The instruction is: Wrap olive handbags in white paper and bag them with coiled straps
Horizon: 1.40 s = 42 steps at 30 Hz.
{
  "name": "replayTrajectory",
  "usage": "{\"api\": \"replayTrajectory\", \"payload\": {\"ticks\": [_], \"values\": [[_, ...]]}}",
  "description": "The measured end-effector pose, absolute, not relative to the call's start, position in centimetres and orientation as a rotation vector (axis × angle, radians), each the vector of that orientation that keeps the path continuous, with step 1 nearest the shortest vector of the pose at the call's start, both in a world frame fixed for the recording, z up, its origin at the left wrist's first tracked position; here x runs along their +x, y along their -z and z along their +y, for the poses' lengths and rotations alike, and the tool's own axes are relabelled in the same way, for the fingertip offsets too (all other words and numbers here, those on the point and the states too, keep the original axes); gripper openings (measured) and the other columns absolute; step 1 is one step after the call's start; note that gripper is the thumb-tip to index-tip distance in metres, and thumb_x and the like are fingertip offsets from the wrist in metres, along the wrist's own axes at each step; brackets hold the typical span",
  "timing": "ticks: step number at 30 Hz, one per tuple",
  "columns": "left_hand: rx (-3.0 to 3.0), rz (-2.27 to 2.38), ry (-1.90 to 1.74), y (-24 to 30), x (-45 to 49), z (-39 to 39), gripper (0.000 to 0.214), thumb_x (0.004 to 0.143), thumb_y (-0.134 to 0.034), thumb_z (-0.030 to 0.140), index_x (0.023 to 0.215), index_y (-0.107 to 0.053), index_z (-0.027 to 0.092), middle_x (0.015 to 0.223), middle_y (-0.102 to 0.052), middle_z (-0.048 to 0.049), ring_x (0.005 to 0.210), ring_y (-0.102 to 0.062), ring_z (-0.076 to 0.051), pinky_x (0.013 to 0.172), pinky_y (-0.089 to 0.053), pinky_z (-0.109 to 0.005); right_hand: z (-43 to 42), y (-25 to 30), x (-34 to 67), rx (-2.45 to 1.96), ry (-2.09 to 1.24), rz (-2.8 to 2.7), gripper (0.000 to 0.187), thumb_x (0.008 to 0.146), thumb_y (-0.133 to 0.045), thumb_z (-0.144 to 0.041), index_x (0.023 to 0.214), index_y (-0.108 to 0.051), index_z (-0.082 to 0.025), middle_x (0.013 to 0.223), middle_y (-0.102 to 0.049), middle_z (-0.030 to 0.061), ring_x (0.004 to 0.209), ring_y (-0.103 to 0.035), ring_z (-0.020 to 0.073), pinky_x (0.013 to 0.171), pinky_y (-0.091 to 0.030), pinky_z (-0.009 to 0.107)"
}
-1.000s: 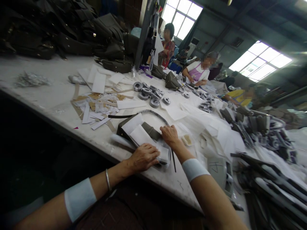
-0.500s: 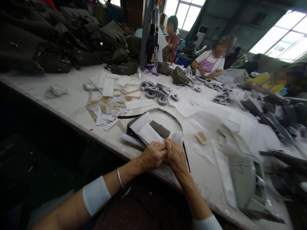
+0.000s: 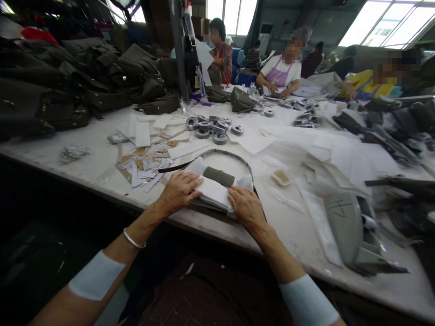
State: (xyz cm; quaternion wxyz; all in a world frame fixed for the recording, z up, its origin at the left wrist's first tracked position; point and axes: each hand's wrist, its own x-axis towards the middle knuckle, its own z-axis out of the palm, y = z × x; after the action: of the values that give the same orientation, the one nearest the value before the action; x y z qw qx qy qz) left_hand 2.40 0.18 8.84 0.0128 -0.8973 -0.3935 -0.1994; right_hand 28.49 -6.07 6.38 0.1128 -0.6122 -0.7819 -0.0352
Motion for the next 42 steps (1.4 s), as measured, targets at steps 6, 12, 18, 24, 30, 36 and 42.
{"api": "replayTrajectory", "payload": {"ticks": [6, 12, 18, 24, 30, 36, 42], "values": [[-2.837, -1.298, 0.664, -7.7, 4.3, -2.9, 0.038, 0.090, -0.062, 0.039, 0.123, -0.059, 0.021, 0.130, -0.064, -0.0105, 0.116, -0.060, -0.025, 0.098, -0.039, -0.046, -5.6, -8.9, 31.0, -1.866, -0.072, -2.409, 0.027, 0.098, -0.047, -0.026, 0.110, -0.072, -0.027, 0.122, -0.069, 0.0028, 0.116, -0.063, 0.0205, 0.101, -0.047, 0.036], [-2.759, -1.430, 0.767, -6.4, 7.7, -5.7, 0.039, 0.093, -0.058, 0.038, 0.126, -0.055, 0.018, 0.129, -0.063, -0.0126, 0.117, -0.059, -0.029, 0.096, -0.039, -0.049, -7.2, -10.9, 29.3, -1.671, -0.026, -2.309, 0.032, 0.098, -0.048, -0.036, 0.121, -0.066, -0.022, 0.123, -0.069, 0.0073, 0.121, -0.059, 0.0236, 0.111, -0.037, 0.044], [-2.888, -1.269, 0.687, -7.5, 5.6, -4.7, 0.035, 0.091, -0.062, 0.031, 0.123, -0.058, 0.019, 0.128, -0.064, -0.0100, 0.119, -0.057, -0.028, 0.101, -0.040, -0.046, -9.1, -6.9, 24.4, -1.639, 0.068, -2.378, 0.055, 0.094, -0.056, -0.040, 0.144, -0.045, -0.019, 0.149, -0.045, 0.0106, 0.141, -0.036, 0.0303, 0.115, -0.029, 0.053], [-2.969, -1.142, 0.601, -7.7, 3.5, -3.1, 0.042, 0.089, -0.066, 0.029, 0.129, -0.056, 0.029, 0.141, -0.055, -0.0075, 0.132, -0.048, -0.032, 0.108, -0.034, -0.059, -8.9, -6.3, 24.5, -1.671, 0.081, -2.364, 0.053, 0.096, -0.054, -0.040, 0.143, -0.045, -0.018, 0.149, -0.046, 0.0090, 0.140, -0.036, 0.0295, 0.115, -0.028, 0.051], [-2.988, -1.231, 0.745, -6.0, 4.1, -3.0, 0.034, 0.089, -0.064, 0.023, 0.123, -0.060, 0.026, 0.133, -0.062, -0.0063, 0.125, -0.056, -0.026, 0.104, -0.043, -0.048, -7.7, -7.6, 22.9, -1.641, 0.051, -2.328, 0.044, 0.093, -0.058, -0.039, 0.131, -0.057, -0.016, 0.134, -0.060, 0.0124, 0.124, -0.051, 0.0300, 0.105, -0.039, 0.047], [-2.963, -1.061, 0.934, -4.3, 3.1, -3.2, 0.035, 0.093, -0.056, 0.021, 0.128, -0.056, 0.020, 0.129, -0.065, -0.0094, 0.125, -0.055, -0.023, 0.109, -0.037, -0.048, -7.5, -5.7, 21.7, -1.564, 0.105, -2.264, 0.039, 0.098, -0.051, -0.032, 0.133, -0.055, -0.014, 0.137, -0.059, 0.0116, 0.130, -0.048, 0.0278, 0.113, -0.030, 0.050], [-3.023, -0.816, 0.615, -5.3, 0.2, -3.2, 0.077, 0.079, -0.075, 0.033, 0.145, -0.038, 0.020, 0.143, -0.053, -0.0137, 0.140, -0.037, -0.033, 0.113, -0.028, -0.059, -7.6, -5.3, 22.0, -1.554, 0.098, -2.246, 0.038, 0.099, -0.049, -0.031, 0.131, -0.056, -0.012, 0.136, -0.059, 0.0114, 0.130, -0.049, 0.0272, 0.114, -0.029, 0.049]]}}
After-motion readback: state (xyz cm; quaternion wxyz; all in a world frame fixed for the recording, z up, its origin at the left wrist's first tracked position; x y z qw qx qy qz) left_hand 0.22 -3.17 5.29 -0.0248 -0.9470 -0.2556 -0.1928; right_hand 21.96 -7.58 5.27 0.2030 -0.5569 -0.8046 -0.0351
